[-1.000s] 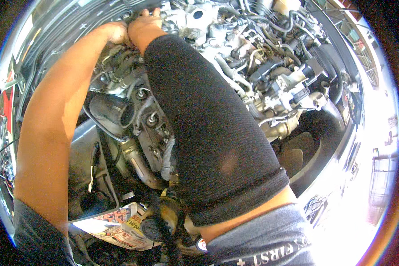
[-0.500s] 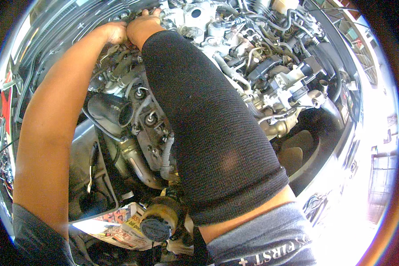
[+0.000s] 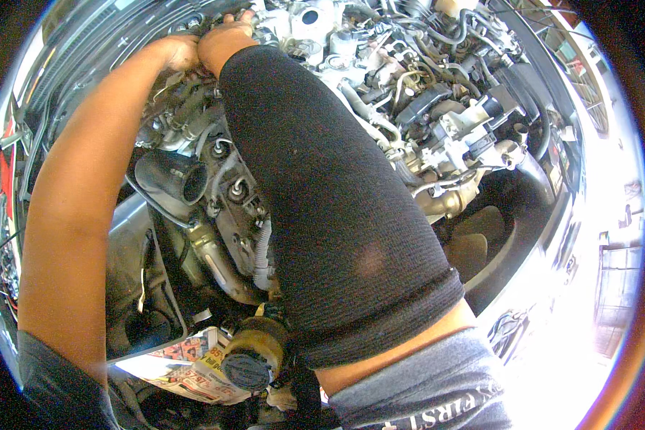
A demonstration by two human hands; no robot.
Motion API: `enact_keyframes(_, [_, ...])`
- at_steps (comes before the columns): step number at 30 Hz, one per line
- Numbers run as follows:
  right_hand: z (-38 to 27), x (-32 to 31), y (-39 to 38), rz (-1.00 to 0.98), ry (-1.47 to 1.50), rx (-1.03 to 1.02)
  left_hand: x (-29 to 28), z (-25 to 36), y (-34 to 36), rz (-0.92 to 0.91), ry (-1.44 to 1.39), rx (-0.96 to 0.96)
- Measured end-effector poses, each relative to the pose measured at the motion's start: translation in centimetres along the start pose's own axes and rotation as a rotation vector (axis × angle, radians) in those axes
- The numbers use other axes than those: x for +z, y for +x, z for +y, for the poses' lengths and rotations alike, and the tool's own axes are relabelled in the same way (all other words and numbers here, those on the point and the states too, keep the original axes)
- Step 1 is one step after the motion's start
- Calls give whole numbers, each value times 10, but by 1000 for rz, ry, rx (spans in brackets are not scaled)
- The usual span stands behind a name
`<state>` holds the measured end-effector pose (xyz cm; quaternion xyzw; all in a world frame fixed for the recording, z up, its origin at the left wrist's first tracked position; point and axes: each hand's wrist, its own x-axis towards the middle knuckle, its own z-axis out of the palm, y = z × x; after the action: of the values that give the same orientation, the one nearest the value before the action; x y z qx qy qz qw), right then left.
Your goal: The person works on a car engine with the hood open, using a wrench to loosen and remove bolts from the engine block. They remove a metal engine component and place it on a cardboard sheet on the floor. The person continues to manipulate engine parts and tools throughout the clip.
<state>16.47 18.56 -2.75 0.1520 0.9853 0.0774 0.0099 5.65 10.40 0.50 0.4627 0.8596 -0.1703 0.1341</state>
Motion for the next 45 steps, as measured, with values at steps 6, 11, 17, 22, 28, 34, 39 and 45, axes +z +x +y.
enact_keyframes(6, [-6,2,12,90,108,57,-2,-2,1,39,275,201])
enact_keyframes(11, [-2,2,-5,54,-46,-1,2,-2,0,73,101,126])
enact_keyframes(17, [-3,-6,-6,30,7,18,1,-1,-4,7,-1,99])
enact_keyframes(22, [-6,-1,-1,76,42,43,6,-4,0,158,89,103])
enact_keyframes(28, [-4,-8,-10,55,-4,49,10,-18,17,94,187,245])
enact_keyframes(34, [-5,-3,-3,36,3,25,10,-12,10,53,3,167])
enact_keyframes(39, [-9,7,19,59,43,89,2,-3,-1,6,16,60])
enact_keyframes(45, [-8,8,11,106,42,67,8,-11,11,49,119,137])
